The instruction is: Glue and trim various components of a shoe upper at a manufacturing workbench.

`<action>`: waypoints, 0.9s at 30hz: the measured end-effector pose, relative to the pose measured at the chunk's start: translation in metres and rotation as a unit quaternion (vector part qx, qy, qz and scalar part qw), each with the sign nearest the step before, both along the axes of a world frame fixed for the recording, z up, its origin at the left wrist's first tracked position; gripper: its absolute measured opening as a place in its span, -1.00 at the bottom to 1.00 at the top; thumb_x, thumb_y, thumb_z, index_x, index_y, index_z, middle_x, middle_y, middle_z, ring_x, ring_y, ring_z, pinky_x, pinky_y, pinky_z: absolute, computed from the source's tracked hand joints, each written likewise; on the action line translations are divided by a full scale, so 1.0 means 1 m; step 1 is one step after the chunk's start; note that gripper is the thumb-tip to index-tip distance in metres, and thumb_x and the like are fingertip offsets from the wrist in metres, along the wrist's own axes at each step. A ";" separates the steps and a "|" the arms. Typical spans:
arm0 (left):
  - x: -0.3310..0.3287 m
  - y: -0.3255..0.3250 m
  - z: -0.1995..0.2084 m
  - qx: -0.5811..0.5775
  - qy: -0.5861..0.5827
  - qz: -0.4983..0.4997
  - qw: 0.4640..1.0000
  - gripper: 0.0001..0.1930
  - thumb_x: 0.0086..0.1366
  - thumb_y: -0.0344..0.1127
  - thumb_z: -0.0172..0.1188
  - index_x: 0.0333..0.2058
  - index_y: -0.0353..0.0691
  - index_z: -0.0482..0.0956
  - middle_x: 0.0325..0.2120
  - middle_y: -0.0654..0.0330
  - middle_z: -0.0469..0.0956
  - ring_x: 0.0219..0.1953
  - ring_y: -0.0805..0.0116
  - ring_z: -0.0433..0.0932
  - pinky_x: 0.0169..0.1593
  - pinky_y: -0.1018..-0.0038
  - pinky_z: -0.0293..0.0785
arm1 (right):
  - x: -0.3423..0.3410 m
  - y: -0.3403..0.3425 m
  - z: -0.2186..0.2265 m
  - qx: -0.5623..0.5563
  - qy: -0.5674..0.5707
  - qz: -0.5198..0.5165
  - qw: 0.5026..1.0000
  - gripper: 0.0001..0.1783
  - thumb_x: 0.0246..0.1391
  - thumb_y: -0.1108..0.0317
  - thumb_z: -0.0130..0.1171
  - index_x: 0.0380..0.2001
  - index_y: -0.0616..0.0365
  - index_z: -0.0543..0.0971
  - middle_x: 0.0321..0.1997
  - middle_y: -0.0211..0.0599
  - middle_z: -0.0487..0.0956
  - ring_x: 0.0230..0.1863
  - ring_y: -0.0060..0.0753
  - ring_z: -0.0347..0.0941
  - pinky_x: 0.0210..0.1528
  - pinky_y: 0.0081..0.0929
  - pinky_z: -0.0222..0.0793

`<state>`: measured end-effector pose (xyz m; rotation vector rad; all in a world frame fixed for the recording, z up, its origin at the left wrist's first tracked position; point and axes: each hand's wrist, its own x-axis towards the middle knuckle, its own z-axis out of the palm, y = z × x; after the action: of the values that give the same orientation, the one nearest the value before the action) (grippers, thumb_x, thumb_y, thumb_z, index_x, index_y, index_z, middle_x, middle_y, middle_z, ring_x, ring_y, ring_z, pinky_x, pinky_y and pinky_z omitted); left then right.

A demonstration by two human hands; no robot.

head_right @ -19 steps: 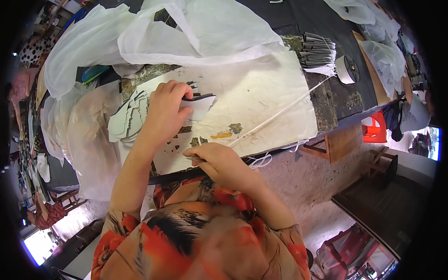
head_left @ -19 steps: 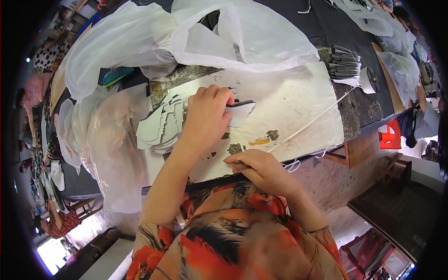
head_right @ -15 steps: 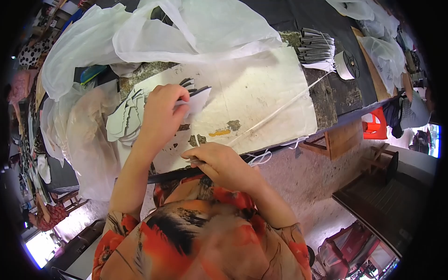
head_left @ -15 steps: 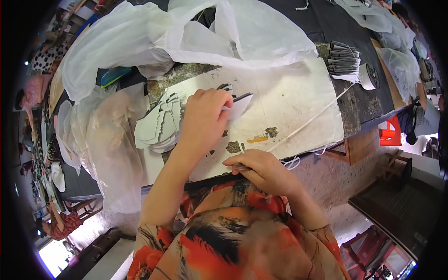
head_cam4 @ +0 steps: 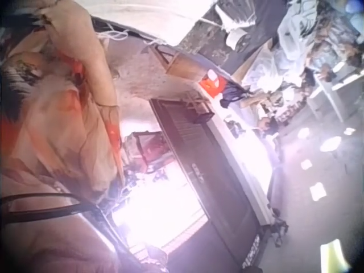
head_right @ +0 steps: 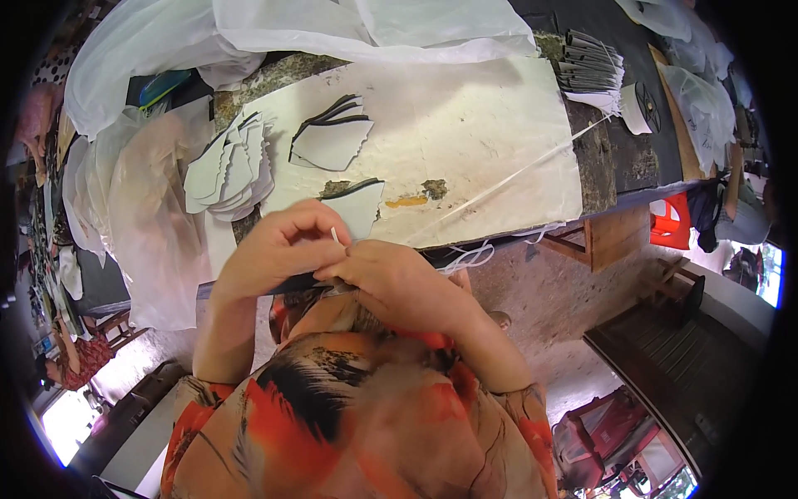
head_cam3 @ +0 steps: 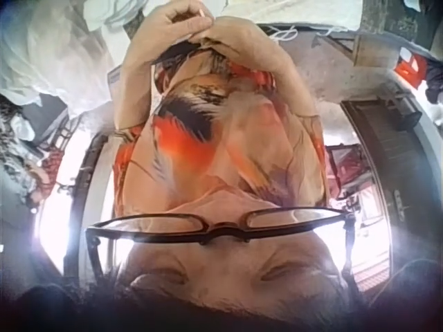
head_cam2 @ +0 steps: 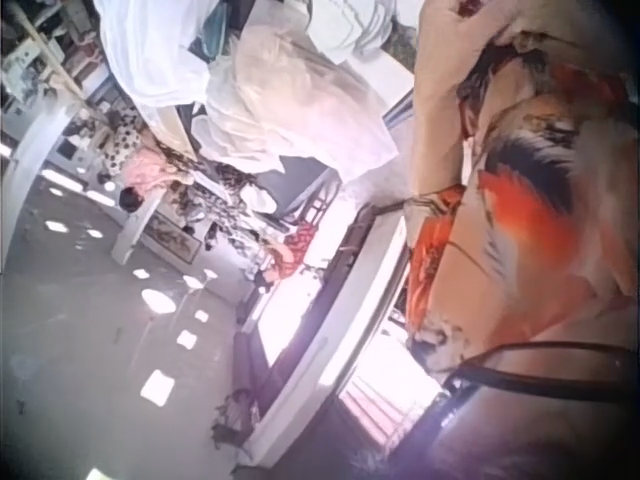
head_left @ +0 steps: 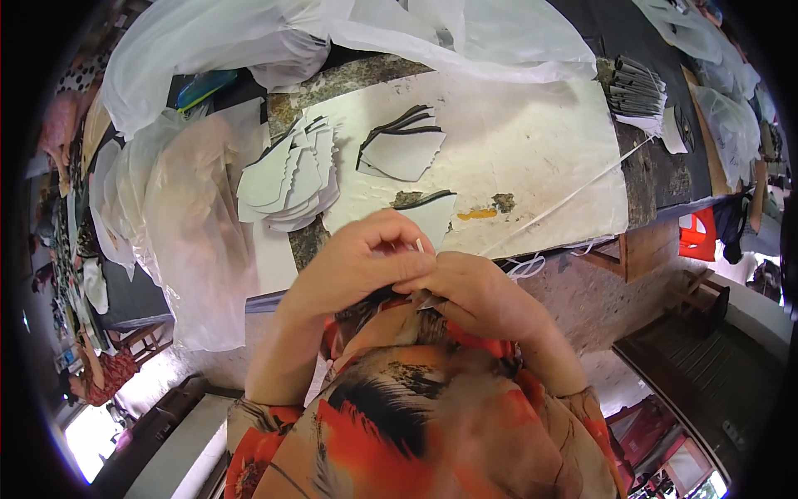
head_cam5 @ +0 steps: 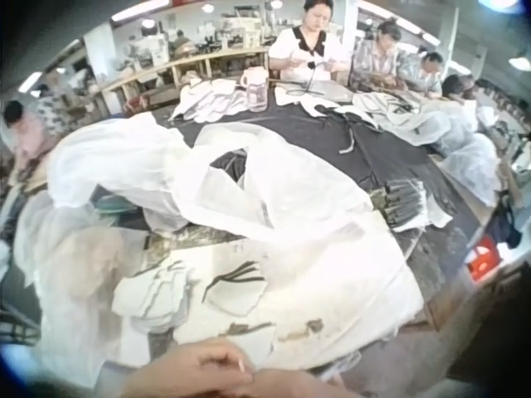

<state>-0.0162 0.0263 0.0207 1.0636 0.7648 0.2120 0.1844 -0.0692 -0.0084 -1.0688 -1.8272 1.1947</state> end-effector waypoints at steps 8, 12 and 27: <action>-0.010 -0.029 -0.021 -0.085 -0.034 0.170 0.981 -0.92 0.38 -0.41 0.31 -0.25 -0.29 0.60 -0.37 0.34 0.59 -0.33 0.61 0.52 -0.21 0.63 0.45 | -0.004 -0.001 0.012 -0.033 0.054 -0.063 0.996 -0.75 0.16 0.50 0.23 -0.07 0.14 0.64 -0.13 -0.20 0.66 -0.13 -0.17 0.60 -0.05 -0.36 0.51; -0.014 -0.040 -0.022 -0.015 -0.028 0.193 0.981 -0.92 0.39 -0.42 0.30 -0.25 -0.29 0.62 -0.34 0.34 0.60 -0.28 0.61 0.52 -0.14 0.62 0.46 | -0.005 0.000 0.021 -0.172 0.035 -0.202 0.964 -0.82 0.18 0.48 0.31 -0.14 0.25 0.63 -0.22 -0.29 0.66 -0.17 -0.54 0.55 -0.10 -0.51 0.47; -0.019 -0.054 -0.048 0.631 0.149 0.026 0.761 -0.68 0.14 -0.37 0.36 -0.09 -0.17 0.67 -0.10 0.19 0.58 -0.01 0.09 0.51 0.13 0.12 0.40 | -0.014 0.000 0.021 -0.227 0.060 -0.108 0.966 -0.91 0.12 0.44 0.35 -0.29 0.14 0.65 -0.39 -0.42 0.62 -0.37 -0.53 0.50 -0.25 -0.51 0.42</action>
<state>-0.0354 -0.0277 -0.0270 2.4124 0.9298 0.6756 0.1707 -0.0688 0.0128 -1.3715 -1.3328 1.5457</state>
